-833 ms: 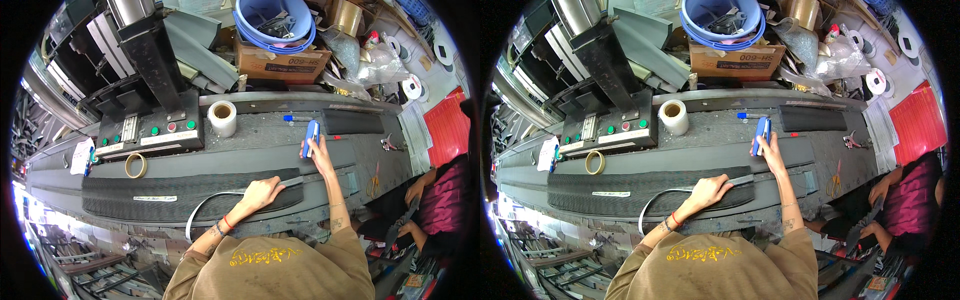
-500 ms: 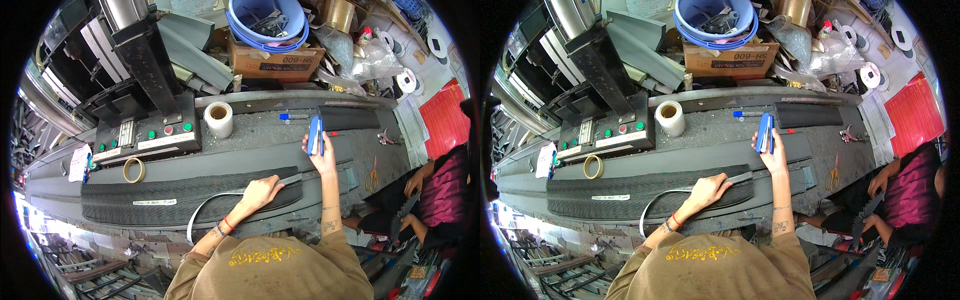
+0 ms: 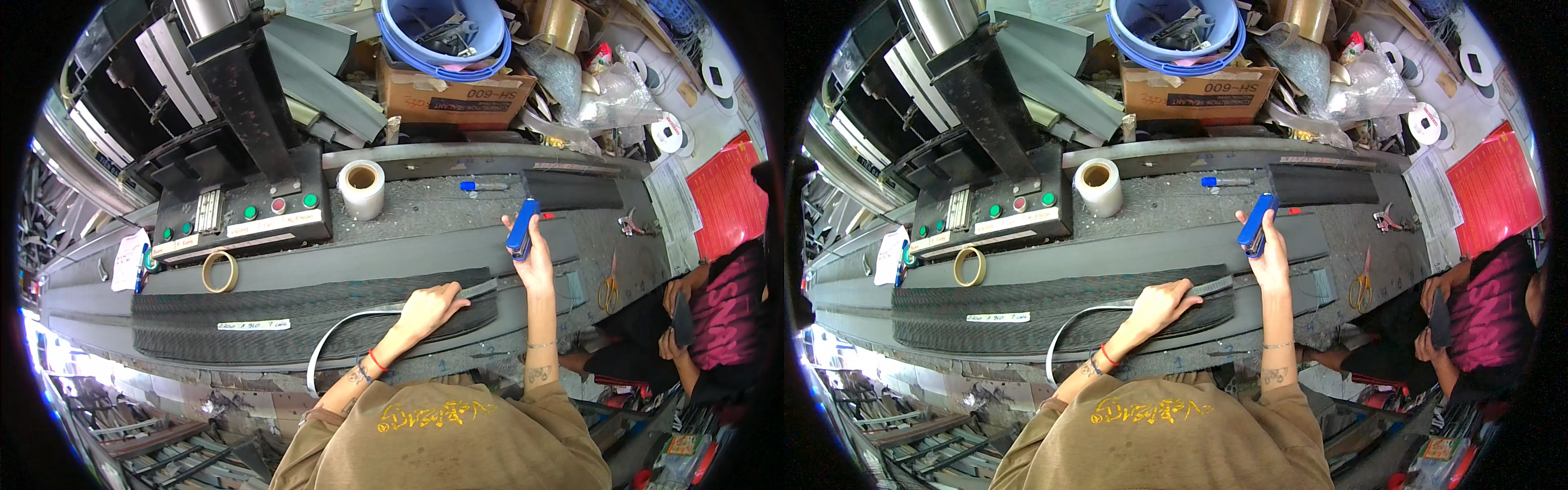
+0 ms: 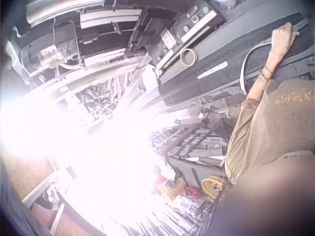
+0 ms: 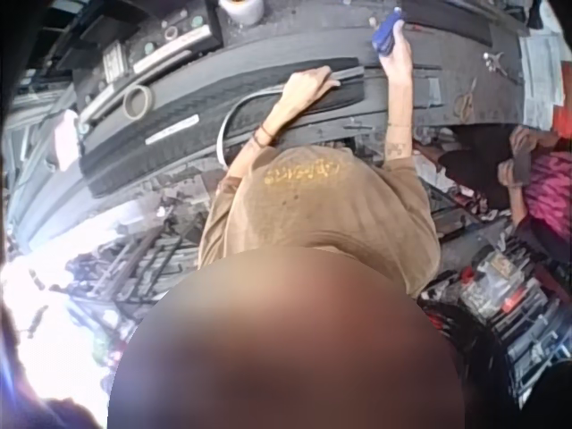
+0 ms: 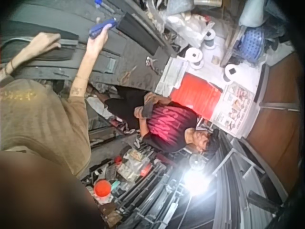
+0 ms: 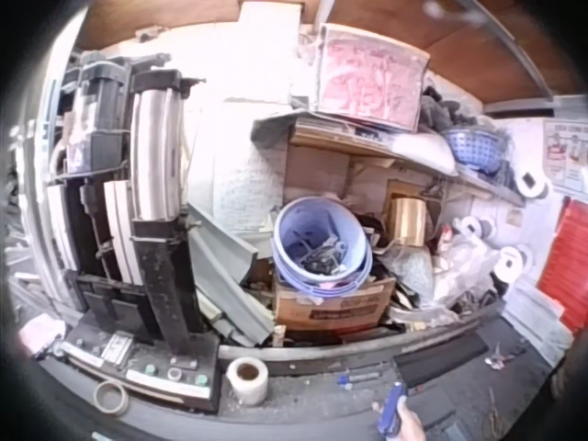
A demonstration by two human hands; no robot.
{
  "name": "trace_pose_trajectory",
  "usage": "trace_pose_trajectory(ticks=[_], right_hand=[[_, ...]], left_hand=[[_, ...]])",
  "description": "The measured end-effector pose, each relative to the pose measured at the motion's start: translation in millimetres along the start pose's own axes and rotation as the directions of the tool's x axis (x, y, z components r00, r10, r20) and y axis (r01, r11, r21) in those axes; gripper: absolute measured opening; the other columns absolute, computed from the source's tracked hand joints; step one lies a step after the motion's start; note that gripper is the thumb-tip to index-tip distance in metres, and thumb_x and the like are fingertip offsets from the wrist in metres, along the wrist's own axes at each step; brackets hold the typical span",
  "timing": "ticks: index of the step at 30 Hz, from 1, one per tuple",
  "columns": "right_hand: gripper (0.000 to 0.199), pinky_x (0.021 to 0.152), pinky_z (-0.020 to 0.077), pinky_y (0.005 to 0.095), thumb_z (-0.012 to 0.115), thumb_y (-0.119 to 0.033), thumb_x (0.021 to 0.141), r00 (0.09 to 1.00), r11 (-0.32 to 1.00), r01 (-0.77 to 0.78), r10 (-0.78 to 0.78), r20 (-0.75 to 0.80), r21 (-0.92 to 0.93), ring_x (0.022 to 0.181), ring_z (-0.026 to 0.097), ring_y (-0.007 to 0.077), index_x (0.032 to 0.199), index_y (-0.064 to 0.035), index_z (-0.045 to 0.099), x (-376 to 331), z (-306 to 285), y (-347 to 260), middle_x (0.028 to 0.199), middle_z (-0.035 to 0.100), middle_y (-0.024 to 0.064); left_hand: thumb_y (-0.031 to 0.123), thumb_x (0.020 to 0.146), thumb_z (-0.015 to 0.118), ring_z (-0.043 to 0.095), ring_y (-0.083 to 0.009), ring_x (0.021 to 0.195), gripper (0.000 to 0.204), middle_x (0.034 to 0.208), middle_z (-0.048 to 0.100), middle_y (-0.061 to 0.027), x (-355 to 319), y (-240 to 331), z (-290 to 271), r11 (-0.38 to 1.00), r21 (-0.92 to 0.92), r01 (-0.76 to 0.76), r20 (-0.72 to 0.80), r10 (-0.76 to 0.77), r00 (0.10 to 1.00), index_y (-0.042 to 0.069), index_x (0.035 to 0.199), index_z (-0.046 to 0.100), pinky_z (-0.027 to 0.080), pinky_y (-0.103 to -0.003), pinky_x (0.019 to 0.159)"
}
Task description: The person cuts a long strip of dark flexible material using scissors and a blue utility knife on a workbench. They repeatedly measure, cut, and trim the material into shorter pieces, then place the finished pieces aside.
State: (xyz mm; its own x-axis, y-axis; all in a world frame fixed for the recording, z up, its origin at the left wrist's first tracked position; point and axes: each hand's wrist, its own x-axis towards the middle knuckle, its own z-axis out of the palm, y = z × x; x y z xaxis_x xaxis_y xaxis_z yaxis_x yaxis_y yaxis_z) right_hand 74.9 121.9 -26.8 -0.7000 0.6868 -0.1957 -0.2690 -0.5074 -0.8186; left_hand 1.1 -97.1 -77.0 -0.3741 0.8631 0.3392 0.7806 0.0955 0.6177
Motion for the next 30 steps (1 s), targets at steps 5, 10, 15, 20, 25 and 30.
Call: trace_pose_trajectory(ticks=[5, 10, 15, 20, 25, 30], right_hand=[[0.032, 0.071, 0.0521, 0.0267, 0.063, -0.025, 0.089, 0.989, 0.982, -0.135, 0.126, 0.081, 0.129, 0.083, 0.064, 0.0158, 0.113, -0.006, 0.054, 1, 0, 6, 0.095, 0.065, 0.0102], [0.044, 0.084, 0.052, 0.0373, 0.061, -0.016, 0.089, 0.966, 0.986, -0.123, 0.145, 0.215, -0.113, 0.092, 0.063, 0.0243, 0.128, -0.0015, 0.046, -14, 21, 16, 0.095, 0.059, 0.0071], [0.029, 0.065, 0.0503, 0.0275, 0.062, -0.011, 0.086, 0.966, 0.851, -0.015, 0.147, 0.211, -0.524, 0.071, 0.063, 0.015, 0.111, 0.0011, 0.053, -31, 44, 34, 0.08, 0.06, 0.0046], [0.021, 0.054, 0.0501, 0.0278, 0.061, -0.019, 0.089, 0.967, 0.694, 0.143, 0.055, 0.25, -0.705, 0.059, 0.061, 0.0129, 0.089, -0.0002, 0.053, -40, 52, 41, 0.066, 0.059, 0.0052], [0.022, 0.049, 0.0474, 0.0274, 0.058, -0.022, 0.09, 0.964, 0.574, 0.178, 0.06, 0.258, -0.799, 0.055, 0.059, 0.013, 0.086, -0.0003, 0.053, -39, 56, 44, 0.064, 0.058, 0.0057], [0.029, 0.045, 0.0474, 0.0287, 0.061, -0.025, 0.089, 0.966, 0.532, 0.219, 0.001, 0.259, -0.818, 0.049, 0.059, 0.0135, 0.081, 0.002, 0.054, -35, 52, 55, 0.056, 0.058, 0.0074]], left_hand=[[0.036, 0.089, 0.057, 0.063, -0.0298, 0.063, 0.033, 0.068, 0.061, -0.0124, 1, 1, 1, 1.0, 0.016, -0.001, -0.017, 0.002, 1.0, 0.005, 0.082, 0.05, 0.049, -0.038, 0.053], [0.036, 0.089, 0.057, 0.063, -0.0296, 0.061, 0.033, 0.066, 0.061, -0.0129, 1, 1, 0, 0.999, 0.042, 0.01, -0.005, -0.01, 1.0, 0.005, 0.082, 0.05, 0.05, -0.038, 0.051], [0.036, 0.089, 0.058, 0.063, -0.0291, 0.061, 0.034, 0.067, 0.061, -0.0128, 0, 1, 2, 0.996, 0.08, 0.042, 0.024, -0.044, 0.999, 0.004, 0.082, 0.051, 0.051, -0.038, 0.052], [0.039, 0.088, 0.059, 0.063, -0.0287, 0.058, 0.034, 0.062, 0.059, -0.0117, 0, 2, 5, 0.996, 0.068, 0.05, -0.085, -0.044, 0.995, 0.005, 0.083, 0.053, 0.049, -0.038, 0.051], [0.037, 0.088, 0.06, 0.063, -0.0274, 0.058, 0.034, 0.062, 0.06, -0.0113, 0, 2, 4, 0.995, 0.085, 0.059, -0.074, -0.053, 0.996, 0.004, 0.086, 0.055, 0.05, -0.037, 0.051], [0.037, 0.088, 0.059, 0.063, -0.0272, 0.059, 0.034, 0.062, 0.06, -0.0114, 1, 2, 2, 0.996, 0.069, 0.059, -0.062, -0.055, 0.997, 0.004, 0.089, 0.056, 0.05, -0.037, 0.053]])
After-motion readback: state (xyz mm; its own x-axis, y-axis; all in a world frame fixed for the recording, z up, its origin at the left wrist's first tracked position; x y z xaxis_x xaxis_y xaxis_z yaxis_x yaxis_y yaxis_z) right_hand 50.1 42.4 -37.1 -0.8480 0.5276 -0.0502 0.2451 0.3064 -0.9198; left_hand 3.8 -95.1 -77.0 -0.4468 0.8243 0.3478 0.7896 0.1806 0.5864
